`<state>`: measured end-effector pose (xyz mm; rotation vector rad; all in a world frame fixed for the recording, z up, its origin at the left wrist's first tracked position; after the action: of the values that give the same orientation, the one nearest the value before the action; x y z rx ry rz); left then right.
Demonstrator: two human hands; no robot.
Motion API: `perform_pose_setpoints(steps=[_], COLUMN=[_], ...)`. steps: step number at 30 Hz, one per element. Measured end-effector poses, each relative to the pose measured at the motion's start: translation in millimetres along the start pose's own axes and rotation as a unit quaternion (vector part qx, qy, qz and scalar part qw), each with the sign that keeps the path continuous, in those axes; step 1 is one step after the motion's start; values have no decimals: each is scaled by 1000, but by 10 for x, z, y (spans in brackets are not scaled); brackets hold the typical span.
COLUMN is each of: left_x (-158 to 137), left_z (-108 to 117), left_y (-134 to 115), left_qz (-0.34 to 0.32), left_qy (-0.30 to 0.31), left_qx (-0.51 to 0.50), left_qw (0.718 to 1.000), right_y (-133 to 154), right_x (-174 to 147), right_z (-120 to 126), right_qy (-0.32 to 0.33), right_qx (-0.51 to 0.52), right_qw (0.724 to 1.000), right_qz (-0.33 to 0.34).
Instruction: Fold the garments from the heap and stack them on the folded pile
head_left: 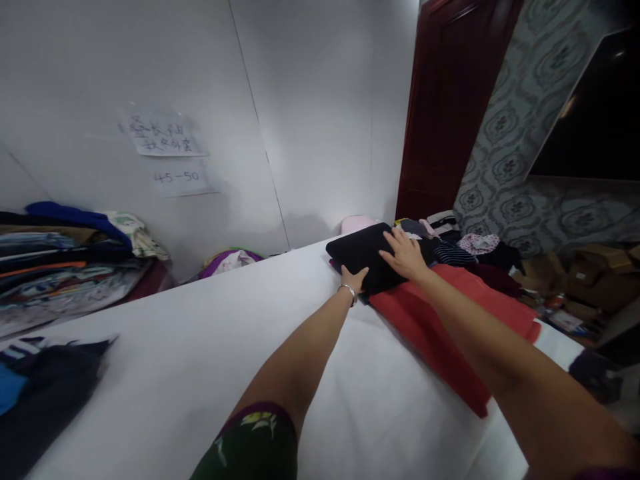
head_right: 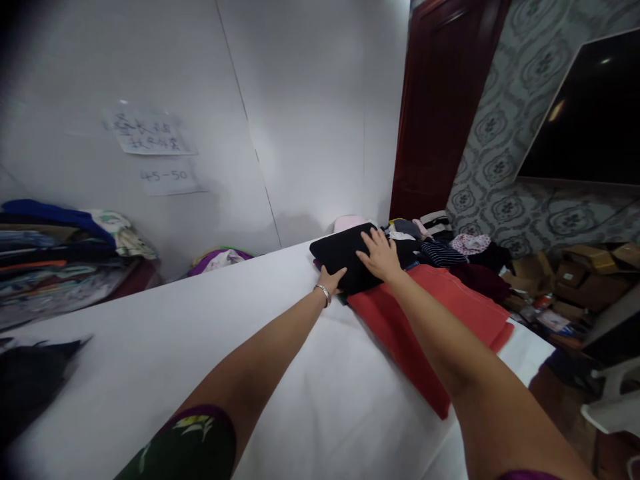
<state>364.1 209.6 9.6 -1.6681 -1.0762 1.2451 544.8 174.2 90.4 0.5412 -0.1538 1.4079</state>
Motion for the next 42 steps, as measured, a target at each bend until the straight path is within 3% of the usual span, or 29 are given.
perform_pose_setpoints(steps=[2,4,7,11,16,20,24,27,32,37,39,42], left_x=[-122,-249,-446,-728,-1176,-1621,-2042,-2319,-2735,-3095,-3258,-3551], left_z=[9,90,393,1062,1950,2455,2770,2944,3292,3933,4294,4895], left_y=[74,129,156,137,71,-10,-43,-31,5,-147,-321,-655], left_qz=[6,11,17,22,28,27,15,1,-36,-90,-108,-128], left_qy=[31,58,77,61,13,-7,-13,-4,1,-109,-187,-313], left_qx=[26,55,89,131,172,190,196,207,249,389,417,446], left_qw=[999,997,993,989,985,981,980,978,968,910,883,828], right_y=[29,-29,-85,-1,346,625,1040,1513,2503,3172,3256,3249], right_x=[-66,-141,-189,-260,-513,-794,-1140,-1505,-2357,-3191,-3408,-3554], right_z=[-233,-396,-438,-358,-287,-324,-421,-586,-803,-780,-792,-858], right_qy=[106,164,156,123,58,73,106,164,281,319,318,285], right_qx=[-21,-29,-34,-49,-100,-86,-27,49,174,207,205,206], right_qw=[994,984,985,989,993,991,987,973,905,834,818,815], right_qz=[-24,-56,-60,-68,13,70,114,157,267,400,433,459])
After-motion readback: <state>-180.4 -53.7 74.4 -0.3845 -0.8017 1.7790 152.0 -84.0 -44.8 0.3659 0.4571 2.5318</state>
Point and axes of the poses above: each hand's wrist, its own x-axis towards the middle knuckle, its own z-axis out of the back of the hand, y = z × x, the point moved 6 cm from there along x, towards the middle knuckle, and after that the axes turned 1 degree about -x, right-handed, at the moved point
